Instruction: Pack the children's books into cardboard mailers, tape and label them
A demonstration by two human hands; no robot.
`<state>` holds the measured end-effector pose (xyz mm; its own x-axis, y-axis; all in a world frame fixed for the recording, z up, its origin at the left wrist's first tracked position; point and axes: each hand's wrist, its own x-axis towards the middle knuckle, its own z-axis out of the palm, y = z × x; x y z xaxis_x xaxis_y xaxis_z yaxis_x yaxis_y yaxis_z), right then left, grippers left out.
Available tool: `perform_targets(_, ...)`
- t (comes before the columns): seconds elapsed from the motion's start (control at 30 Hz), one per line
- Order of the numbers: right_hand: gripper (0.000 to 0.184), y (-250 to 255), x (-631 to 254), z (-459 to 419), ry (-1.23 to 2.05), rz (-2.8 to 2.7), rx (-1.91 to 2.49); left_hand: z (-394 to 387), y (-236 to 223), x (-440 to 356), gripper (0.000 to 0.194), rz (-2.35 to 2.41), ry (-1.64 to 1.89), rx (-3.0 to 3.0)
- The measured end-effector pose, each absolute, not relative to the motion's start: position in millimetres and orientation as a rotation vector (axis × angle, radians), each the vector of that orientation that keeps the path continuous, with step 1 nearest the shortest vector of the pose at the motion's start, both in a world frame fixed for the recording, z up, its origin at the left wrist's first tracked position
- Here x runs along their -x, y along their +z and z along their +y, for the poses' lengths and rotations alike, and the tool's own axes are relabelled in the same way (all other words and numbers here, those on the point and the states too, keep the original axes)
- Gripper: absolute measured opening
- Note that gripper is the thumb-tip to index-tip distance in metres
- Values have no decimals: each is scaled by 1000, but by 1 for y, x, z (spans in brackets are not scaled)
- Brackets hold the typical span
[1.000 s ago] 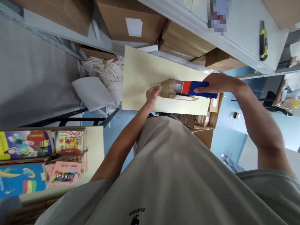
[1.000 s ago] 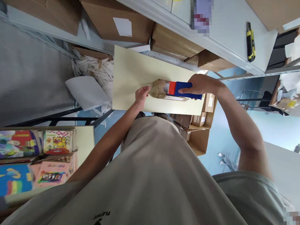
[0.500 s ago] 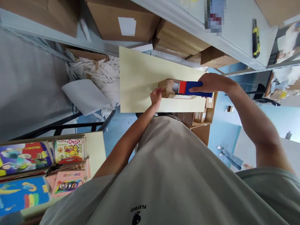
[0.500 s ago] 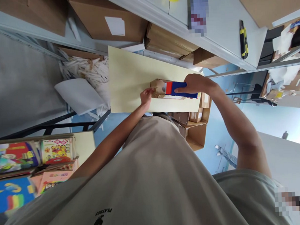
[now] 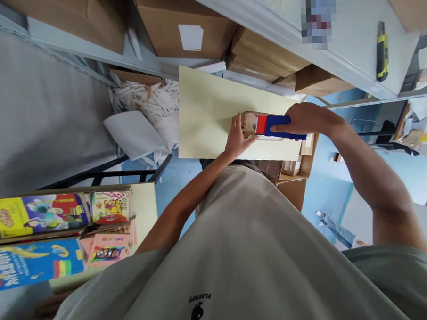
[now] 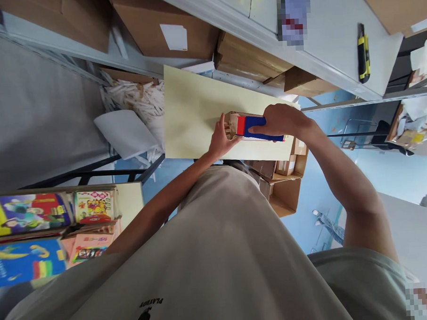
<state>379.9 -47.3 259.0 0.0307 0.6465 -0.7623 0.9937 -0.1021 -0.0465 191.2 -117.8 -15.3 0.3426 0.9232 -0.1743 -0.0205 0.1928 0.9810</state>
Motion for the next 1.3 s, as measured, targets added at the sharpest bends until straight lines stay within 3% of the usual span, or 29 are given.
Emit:
perform_targets(0.1, 79, 255, -375, -41, -849, 1714, -1778, -93, -13, -196, 93, 1000, 781, -1299)
perform_targets(0.27, 76, 241, -377, -33, -851, 1864, -1778, -70, -20, -197, 35, 955, 686, -1428)
perform_targets(0.33, 80, 234, -382, -29, -828, 1864, -1734, -72, -25, -195, 23, 948, 677, -1451)
perform_targets(0.8, 79, 224, -438, -41, -791, 1441, -1596, -82, -47, -173, 42, 884, 594, -1795)
perform_targets(1.13, 85, 130, -473, -65, -795, 1608, -1589, -98, -51, -165, 50, 1038, 635, -1634)
perform_targets(1.3, 83, 121, -473, -73, -853, 1691, -1615, -112, -48, -183, 25, 1336, 753, -1474)
